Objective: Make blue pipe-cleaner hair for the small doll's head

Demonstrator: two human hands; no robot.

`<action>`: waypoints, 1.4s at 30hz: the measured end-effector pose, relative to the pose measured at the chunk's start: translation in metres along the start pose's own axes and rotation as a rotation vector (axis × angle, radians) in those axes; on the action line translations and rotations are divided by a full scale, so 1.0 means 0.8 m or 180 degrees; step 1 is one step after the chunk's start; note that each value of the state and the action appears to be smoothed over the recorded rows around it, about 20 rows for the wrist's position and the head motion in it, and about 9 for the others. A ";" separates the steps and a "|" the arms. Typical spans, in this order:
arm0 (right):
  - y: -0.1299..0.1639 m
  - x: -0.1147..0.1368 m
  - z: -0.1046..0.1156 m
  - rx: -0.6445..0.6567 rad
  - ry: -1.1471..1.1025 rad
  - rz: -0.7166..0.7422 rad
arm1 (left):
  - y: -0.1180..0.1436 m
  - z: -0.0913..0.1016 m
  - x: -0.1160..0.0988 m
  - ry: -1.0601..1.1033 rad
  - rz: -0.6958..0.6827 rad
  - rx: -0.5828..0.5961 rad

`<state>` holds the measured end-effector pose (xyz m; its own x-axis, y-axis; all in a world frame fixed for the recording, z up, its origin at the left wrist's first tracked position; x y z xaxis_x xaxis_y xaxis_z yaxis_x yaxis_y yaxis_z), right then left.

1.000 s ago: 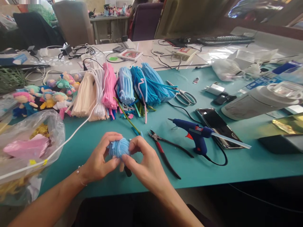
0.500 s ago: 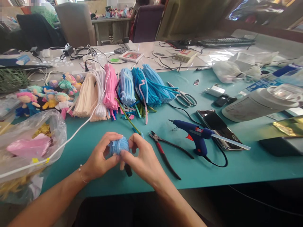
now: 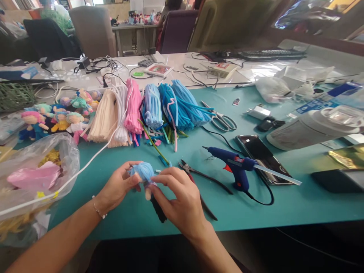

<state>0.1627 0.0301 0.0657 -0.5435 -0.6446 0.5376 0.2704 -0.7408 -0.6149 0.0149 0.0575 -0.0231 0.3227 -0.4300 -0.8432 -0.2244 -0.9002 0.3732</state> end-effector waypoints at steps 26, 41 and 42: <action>-0.002 0.015 -0.033 0.0427 0.0762 0.0207 | 0.003 0.006 0.000 -0.0153 -0.0022 -0.0352; 0.002 0.006 -0.032 0.0194 0.0342 -0.0179 | 0.005 0.005 -0.003 -0.0253 -0.0037 -0.0439; 0.002 0.004 -0.033 0.0229 0.0317 -0.0239 | 0.005 0.005 -0.004 -0.0272 -0.0041 -0.0446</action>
<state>0.1402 0.0316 0.0510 -0.6397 -0.5675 0.5184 0.2802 -0.8002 -0.5302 0.0094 0.0555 -0.0207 0.2439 -0.4161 -0.8760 -0.0884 -0.9090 0.4072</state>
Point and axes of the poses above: each hand's wrist, its own y-axis away from the middle knuckle, its own z-axis out of the back of the hand, x = y × z, the point moved 7 cm from there along -y, towards the middle knuckle, and after that the axes turned 2 degrees about z, right-handed, at the moved point
